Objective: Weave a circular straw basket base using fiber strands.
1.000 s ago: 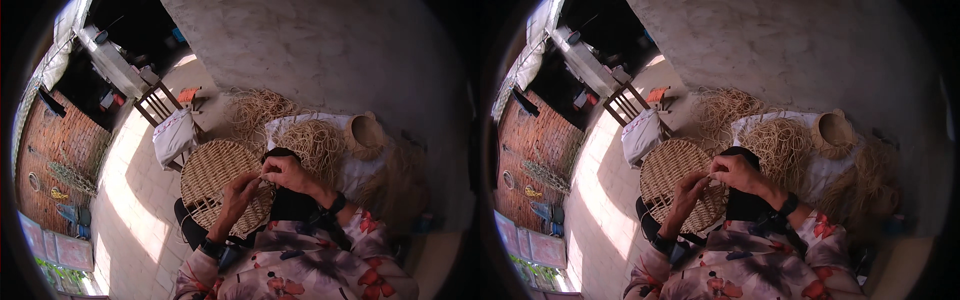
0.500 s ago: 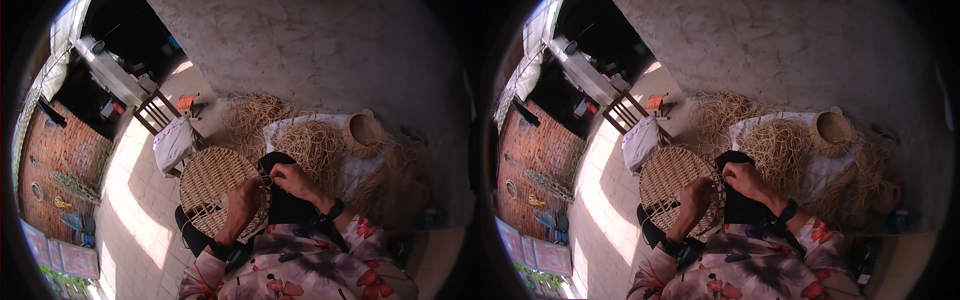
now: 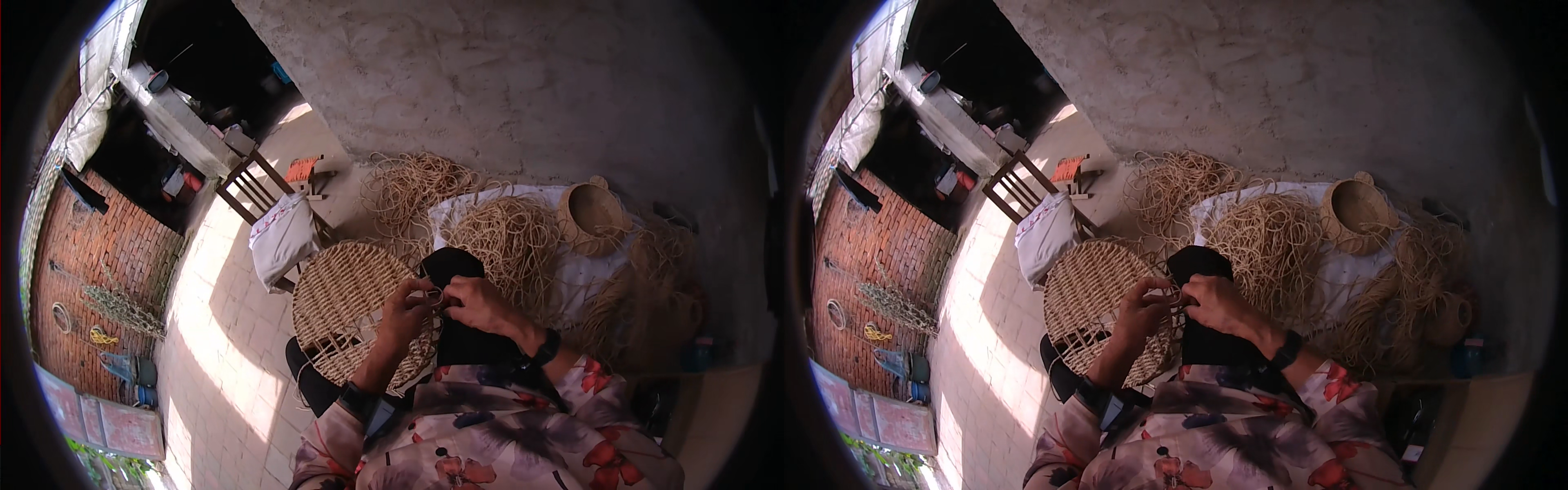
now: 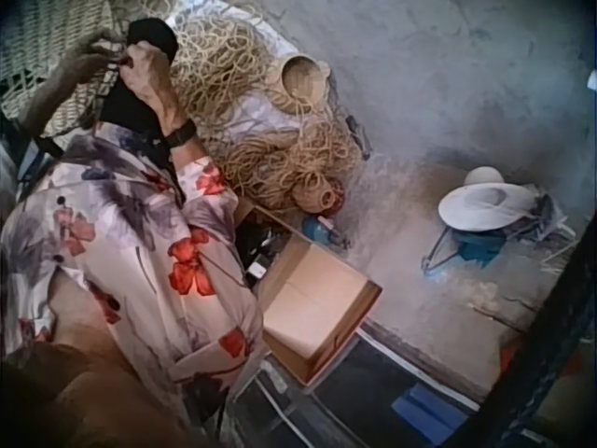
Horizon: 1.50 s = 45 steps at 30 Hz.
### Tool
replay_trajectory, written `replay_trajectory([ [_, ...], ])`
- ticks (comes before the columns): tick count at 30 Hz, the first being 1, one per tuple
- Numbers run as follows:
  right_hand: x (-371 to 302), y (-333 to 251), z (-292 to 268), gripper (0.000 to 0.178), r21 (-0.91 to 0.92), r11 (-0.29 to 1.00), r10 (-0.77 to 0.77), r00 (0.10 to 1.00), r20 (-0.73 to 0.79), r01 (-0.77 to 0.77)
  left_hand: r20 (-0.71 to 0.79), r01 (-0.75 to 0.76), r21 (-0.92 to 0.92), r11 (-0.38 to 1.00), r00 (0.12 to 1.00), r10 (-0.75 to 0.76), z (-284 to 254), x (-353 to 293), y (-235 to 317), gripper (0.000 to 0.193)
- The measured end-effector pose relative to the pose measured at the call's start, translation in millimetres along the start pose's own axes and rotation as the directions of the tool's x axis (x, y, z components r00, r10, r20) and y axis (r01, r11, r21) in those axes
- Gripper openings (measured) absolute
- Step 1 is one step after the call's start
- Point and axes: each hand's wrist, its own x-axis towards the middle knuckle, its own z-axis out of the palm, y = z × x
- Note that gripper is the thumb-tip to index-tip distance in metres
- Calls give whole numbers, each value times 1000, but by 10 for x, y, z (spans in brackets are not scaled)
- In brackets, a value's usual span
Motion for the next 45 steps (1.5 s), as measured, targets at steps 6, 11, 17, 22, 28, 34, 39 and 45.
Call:
replay_trajectory([
  [6,-18,-20,141,11,60,994,100,973,-206,-89,-11,87,-152,985,996,-89,18,-25,-16,39],
  [11,28,13,142,8,207,978,61,970,-236,-11,10,43,-211,977,999,-42,45,-65,-18,47],
  [17,37,-187,-65,17,7,987,-152,957,-246,159,76,112,-315,942,993,-93,38,-65,15,46],
  [22,138,-271,-99,17,-318,897,-334,942,-38,306,63,99,-342,934,995,-82,30,-9,-120,43],
  [28,360,-379,-299,7,-182,982,-9,982,191,44,85,45,-249,967,996,-25,76,-39,-110,46],
  [34,422,-511,-211,7,-429,879,-111,965,237,207,43,-95,-322,942,992,115,29,-13,-316,50],
  [39,465,-461,-257,9,-388,910,-30,957,290,146,-39,-510,531,677,783,621,7,-344,-107,59],
  [45,623,-519,-226,15,-298,949,200,922,330,-100,-81,-407,640,651,807,584,-682,-857,-427,33],
])
